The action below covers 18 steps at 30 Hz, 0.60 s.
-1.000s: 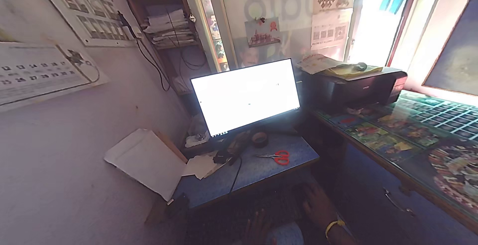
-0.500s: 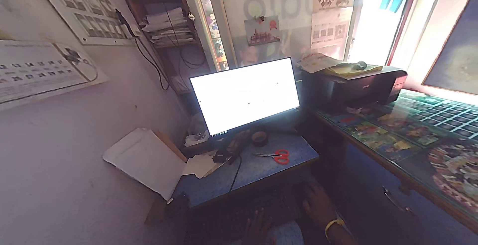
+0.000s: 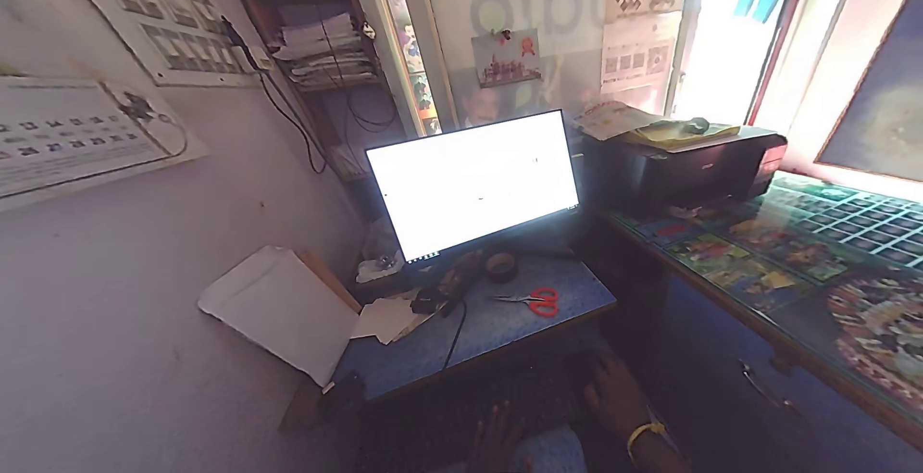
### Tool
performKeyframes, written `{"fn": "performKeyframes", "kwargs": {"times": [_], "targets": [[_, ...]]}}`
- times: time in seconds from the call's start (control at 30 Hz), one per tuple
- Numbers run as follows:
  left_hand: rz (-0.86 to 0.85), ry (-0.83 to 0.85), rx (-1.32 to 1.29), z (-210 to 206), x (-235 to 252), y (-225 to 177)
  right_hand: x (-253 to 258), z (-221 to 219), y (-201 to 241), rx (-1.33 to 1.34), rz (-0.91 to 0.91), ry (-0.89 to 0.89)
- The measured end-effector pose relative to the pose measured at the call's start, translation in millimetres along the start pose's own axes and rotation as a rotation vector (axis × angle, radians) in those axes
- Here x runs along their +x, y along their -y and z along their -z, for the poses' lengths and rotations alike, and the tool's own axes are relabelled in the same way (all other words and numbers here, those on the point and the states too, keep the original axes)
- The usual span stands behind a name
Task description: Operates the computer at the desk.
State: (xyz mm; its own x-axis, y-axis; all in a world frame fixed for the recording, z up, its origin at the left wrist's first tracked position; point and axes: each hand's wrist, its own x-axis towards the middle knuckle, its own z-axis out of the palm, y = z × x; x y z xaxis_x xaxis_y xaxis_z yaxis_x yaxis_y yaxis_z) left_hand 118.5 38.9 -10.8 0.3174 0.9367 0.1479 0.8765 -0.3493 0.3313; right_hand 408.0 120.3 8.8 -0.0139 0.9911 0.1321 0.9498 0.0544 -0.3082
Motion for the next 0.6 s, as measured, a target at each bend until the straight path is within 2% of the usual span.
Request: {"fn": "performKeyframes", "kwargs": {"times": [0.2,0.6], "targets": [[-0.001,-0.029,-0.002,-2.8,-1.2,-0.3,-1.3,-5.5,-2.5,-0.026,0.017,-0.056],[-0.010,-0.067,0.008,-5.9,-2.5,0.3,-2.1,-3.1,-1.0,-0.017,0.006,-0.037]]}}
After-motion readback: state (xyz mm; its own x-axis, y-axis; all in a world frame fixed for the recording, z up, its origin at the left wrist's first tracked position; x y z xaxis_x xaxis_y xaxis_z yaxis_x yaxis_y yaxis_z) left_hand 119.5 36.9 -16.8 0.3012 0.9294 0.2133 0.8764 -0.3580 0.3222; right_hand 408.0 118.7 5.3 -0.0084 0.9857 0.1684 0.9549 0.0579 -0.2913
